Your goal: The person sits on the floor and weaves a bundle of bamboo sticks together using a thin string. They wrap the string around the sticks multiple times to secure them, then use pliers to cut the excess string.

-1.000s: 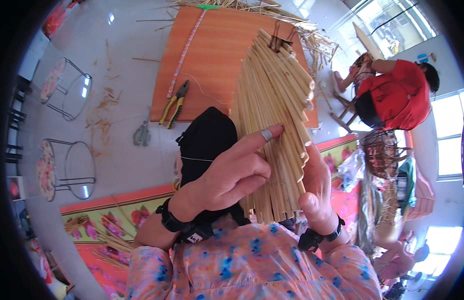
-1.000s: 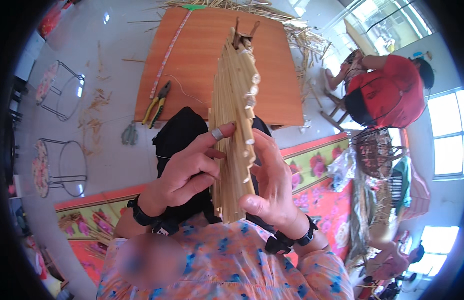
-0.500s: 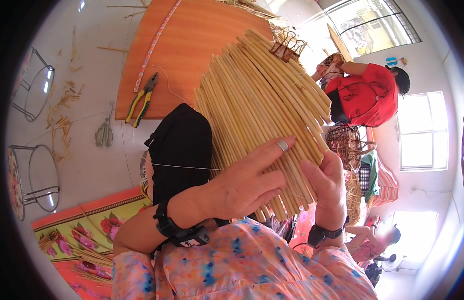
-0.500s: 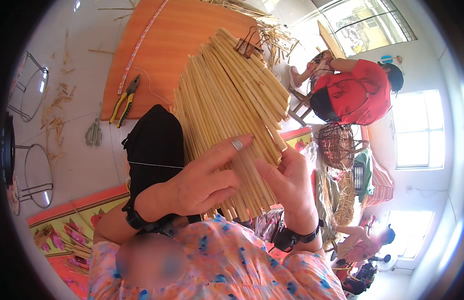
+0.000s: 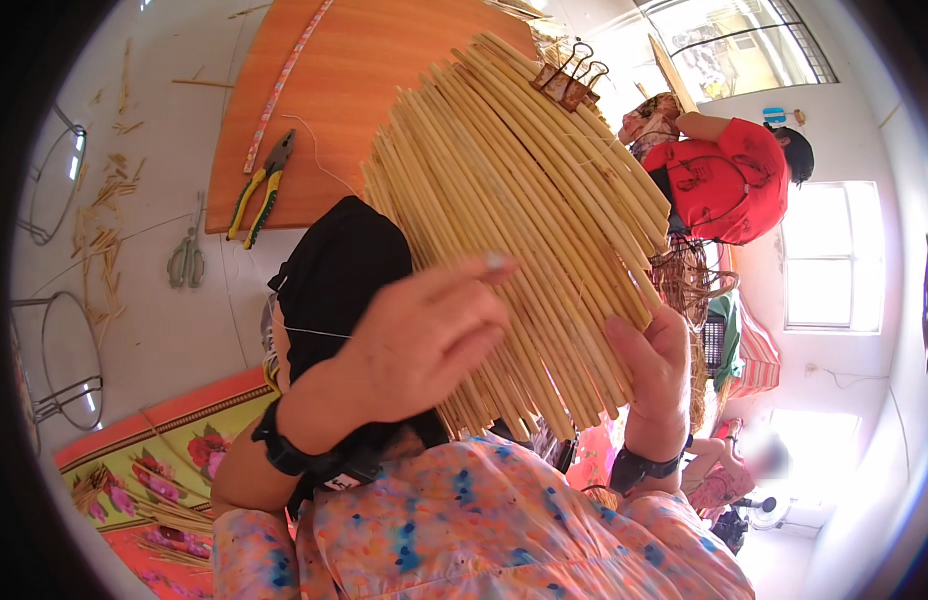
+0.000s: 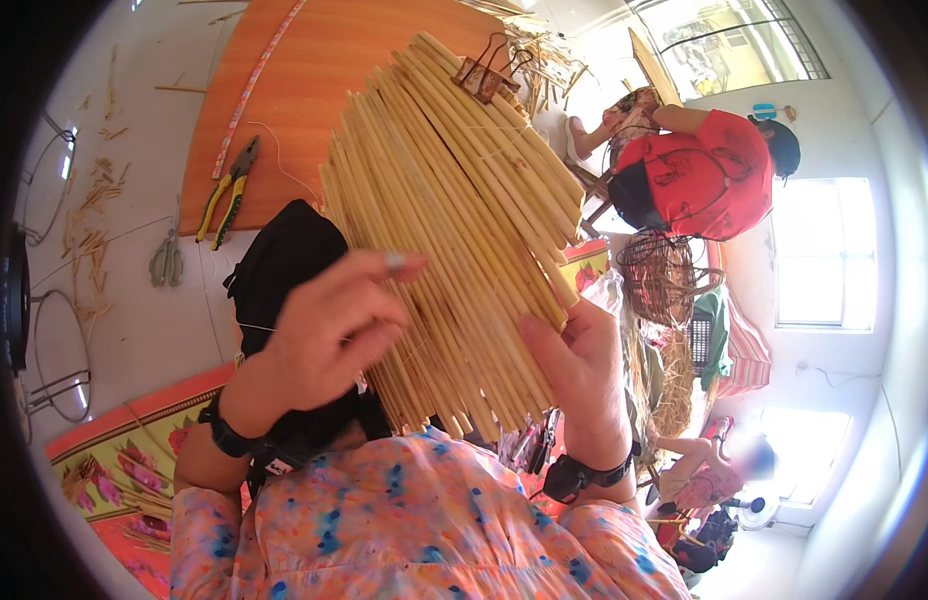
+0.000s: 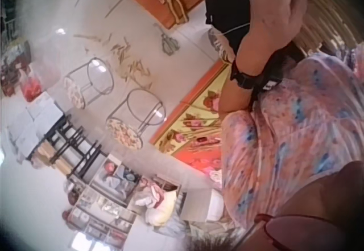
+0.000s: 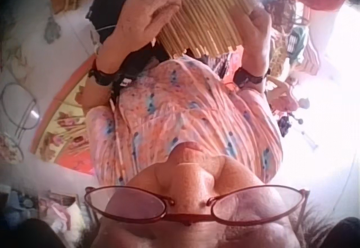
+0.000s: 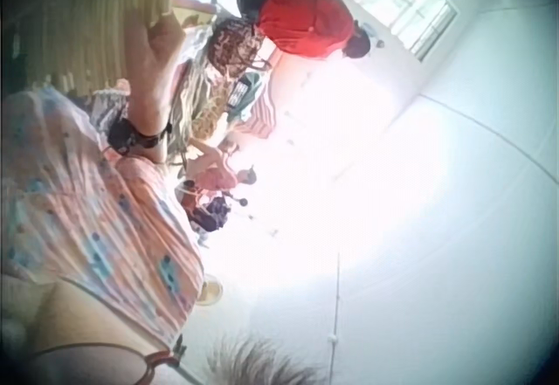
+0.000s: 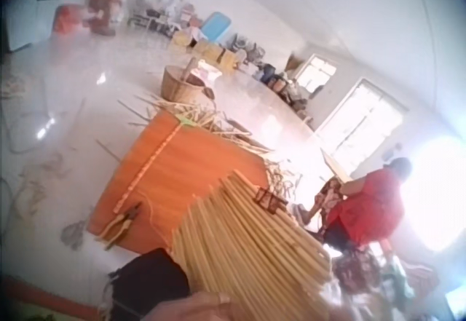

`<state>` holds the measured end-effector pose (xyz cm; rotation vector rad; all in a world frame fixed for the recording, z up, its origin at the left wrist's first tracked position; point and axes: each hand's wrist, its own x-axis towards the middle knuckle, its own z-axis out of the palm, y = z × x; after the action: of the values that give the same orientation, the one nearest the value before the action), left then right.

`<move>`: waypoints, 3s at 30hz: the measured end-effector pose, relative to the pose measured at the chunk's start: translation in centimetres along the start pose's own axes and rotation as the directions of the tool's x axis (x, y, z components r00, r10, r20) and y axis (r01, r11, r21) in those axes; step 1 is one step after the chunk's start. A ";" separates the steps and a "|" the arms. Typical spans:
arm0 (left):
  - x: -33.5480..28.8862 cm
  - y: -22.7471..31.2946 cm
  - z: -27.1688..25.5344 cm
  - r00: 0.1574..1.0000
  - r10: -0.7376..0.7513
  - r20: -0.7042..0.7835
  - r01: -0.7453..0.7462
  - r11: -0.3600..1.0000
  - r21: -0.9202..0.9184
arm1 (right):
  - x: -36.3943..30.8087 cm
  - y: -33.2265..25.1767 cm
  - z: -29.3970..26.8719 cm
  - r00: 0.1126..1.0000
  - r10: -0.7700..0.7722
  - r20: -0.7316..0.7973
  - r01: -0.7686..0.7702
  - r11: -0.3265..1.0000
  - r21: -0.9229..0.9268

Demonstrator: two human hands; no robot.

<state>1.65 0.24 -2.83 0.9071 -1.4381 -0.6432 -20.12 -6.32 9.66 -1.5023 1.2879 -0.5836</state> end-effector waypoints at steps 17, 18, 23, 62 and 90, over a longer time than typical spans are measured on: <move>0.8 0.2 -2.2 0.955 -0.210 -0.211 0.231 0.970 0.080 | -0.1 0.7 -0.7 1.000 0.018 0.025 -0.017 1.000 -0.012; 0.9 0.3 -2.2 0.955 -0.214 -0.206 0.236 0.968 0.088 | -0.2 0.7 -0.7 1.000 0.011 0.020 -0.011 1.000 -0.001; 1.3 0.4 -2.1 0.968 -0.159 -0.194 0.177 0.981 0.080 | -0.2 0.6 -0.5 0.999 0.013 0.044 -0.012 1.000 -0.010; 3.8 0.5 0.2 0.998 0.052 -0.025 -0.044 0.967 0.251 | -0.1 0.6 -0.1 0.991 -0.014 0.130 0.007 0.998 0.057; 5.5 5.5 -2.5 0.994 0.042 0.103 -0.090 0.849 0.520 | -0.9 -2.4 1.4 0.976 -0.087 0.200 0.146 0.942 -0.303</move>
<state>3.69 -1.09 5.00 1.2568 -1.7577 -0.2310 -18.22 -5.18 11.53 -1.8623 1.1929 -0.3107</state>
